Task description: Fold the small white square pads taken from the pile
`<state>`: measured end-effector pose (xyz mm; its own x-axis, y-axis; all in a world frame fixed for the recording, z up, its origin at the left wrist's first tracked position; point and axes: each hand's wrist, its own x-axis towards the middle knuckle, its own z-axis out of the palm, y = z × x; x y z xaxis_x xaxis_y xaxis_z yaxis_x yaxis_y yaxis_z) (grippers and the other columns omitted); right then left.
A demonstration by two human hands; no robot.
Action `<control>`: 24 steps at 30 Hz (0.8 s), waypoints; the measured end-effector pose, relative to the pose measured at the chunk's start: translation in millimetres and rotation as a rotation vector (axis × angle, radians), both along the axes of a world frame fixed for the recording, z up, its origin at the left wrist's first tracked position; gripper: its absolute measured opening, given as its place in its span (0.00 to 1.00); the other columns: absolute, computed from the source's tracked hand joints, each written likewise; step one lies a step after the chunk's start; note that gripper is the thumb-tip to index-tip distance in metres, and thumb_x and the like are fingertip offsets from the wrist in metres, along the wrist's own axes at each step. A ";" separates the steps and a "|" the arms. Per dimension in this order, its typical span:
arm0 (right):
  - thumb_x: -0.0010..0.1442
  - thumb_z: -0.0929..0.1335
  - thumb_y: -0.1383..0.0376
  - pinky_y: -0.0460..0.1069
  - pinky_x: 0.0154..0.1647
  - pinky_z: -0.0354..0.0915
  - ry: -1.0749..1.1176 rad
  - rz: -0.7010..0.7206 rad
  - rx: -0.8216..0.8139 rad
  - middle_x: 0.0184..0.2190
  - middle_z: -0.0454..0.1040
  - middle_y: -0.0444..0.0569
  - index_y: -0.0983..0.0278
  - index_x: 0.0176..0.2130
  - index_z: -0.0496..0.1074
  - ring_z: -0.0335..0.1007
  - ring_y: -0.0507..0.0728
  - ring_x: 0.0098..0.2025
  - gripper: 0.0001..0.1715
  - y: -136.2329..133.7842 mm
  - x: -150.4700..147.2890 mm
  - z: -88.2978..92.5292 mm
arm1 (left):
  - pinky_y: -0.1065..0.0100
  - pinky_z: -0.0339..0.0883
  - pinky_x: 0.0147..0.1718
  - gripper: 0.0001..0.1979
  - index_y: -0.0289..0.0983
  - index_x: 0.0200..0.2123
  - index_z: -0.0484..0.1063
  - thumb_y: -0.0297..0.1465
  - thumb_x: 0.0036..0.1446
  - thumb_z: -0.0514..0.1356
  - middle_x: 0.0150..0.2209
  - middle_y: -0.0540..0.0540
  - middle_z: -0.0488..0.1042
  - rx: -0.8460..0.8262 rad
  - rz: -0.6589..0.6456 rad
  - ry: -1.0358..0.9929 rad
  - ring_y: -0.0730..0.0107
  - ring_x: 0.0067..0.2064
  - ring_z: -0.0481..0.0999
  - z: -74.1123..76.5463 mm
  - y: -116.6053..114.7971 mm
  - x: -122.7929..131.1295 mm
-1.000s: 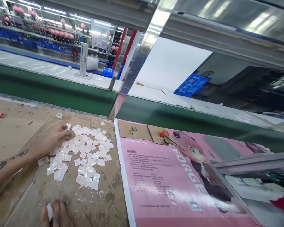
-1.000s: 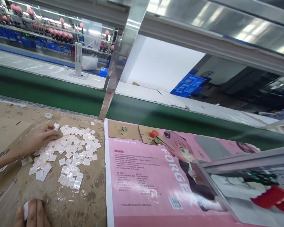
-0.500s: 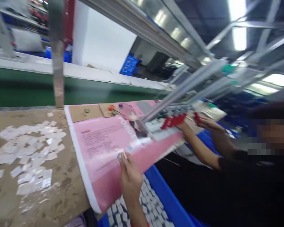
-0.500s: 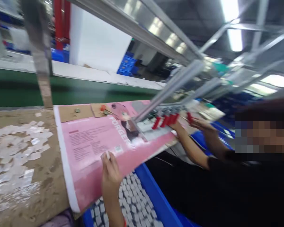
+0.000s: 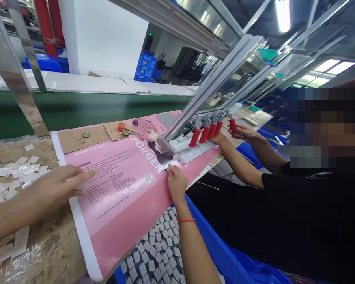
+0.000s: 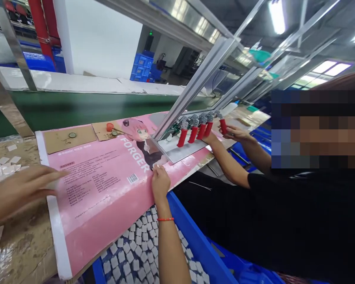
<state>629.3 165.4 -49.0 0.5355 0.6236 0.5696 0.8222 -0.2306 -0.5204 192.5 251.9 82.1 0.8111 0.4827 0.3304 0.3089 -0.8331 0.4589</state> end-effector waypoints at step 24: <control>0.67 0.59 0.60 0.57 0.43 0.73 -0.034 -0.078 -0.005 0.46 0.80 0.56 0.63 0.47 0.79 0.77 0.64 0.48 0.22 -12.9 -7.4 15.4 | 0.62 0.72 0.45 0.27 0.49 0.70 0.46 0.29 0.70 0.43 0.52 0.43 0.70 -0.257 -0.124 0.421 0.55 0.50 0.72 -25.4 -19.4 141.1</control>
<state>621.9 152.5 -33.5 0.5626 0.5837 0.5854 0.8190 -0.2971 -0.4909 333.6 232.5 56.7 0.9049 0.3968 -0.1540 0.4167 -0.7520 0.5107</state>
